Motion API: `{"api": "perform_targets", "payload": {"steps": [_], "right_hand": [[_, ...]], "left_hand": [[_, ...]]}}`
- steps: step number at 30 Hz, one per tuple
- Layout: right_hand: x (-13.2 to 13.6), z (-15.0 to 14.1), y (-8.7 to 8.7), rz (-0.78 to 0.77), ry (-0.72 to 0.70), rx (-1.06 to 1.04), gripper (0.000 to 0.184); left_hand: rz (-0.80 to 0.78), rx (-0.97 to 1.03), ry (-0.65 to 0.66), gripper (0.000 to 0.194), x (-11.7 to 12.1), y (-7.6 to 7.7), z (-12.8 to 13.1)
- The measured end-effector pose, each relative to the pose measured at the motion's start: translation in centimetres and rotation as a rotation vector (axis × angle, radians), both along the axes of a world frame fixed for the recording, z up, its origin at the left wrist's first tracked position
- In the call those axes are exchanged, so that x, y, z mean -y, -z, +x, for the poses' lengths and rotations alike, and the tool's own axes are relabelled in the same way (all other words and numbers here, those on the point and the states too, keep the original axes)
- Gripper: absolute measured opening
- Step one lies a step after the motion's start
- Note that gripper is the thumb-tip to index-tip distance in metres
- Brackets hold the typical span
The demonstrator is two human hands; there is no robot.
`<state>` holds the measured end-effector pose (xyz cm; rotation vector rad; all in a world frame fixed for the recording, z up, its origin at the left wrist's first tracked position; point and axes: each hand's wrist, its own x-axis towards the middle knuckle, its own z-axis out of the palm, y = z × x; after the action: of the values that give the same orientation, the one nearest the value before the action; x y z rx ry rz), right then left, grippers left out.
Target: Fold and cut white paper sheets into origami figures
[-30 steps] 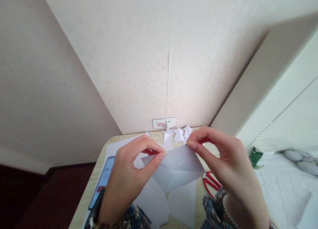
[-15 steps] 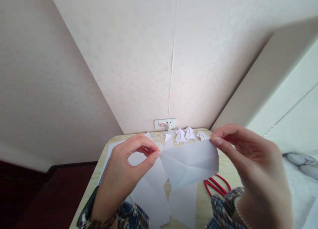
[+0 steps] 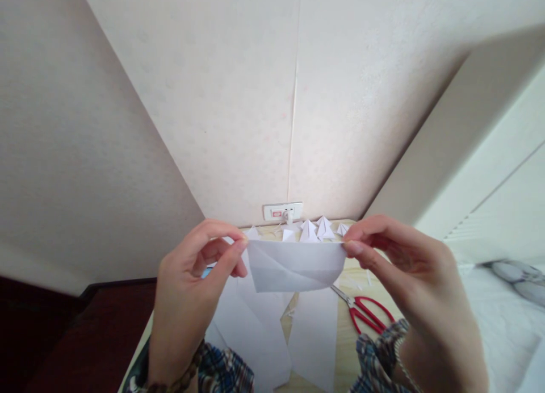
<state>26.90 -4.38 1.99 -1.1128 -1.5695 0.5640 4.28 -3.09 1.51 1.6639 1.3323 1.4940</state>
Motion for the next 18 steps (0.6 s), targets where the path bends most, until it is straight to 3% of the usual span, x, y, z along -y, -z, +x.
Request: {"api": "perform_targets", "payload": {"steps": [5, 10, 13, 18], "right_hand": [[-0.3, -0.3, -0.5, -0.127, -0.214, 0.137, 0.014], [-0.7, -0.4, -0.2, -0.078, -0.273, 0.081, 0.029], [-0.9, -0.8, 0.2, -0.072, -0.287, 0.042, 0.017], [-1.2, -1.5, 0.5, -0.022, -0.465, 0.245, 0.026]], "left_hand": [[-0.014, 0.127, 0.032, 0.013, -0.6, 0.4, 0.0], [-0.069, 0.12, 0.108, 0.016, -0.8, 0.5, -0.1], [-0.148, 0.104, 0.186, 0.014, -1.0, 0.5, 0.5], [-0.23, 0.069, 0.303, 0.01, -1.1, 1.0, 2.0]]}}
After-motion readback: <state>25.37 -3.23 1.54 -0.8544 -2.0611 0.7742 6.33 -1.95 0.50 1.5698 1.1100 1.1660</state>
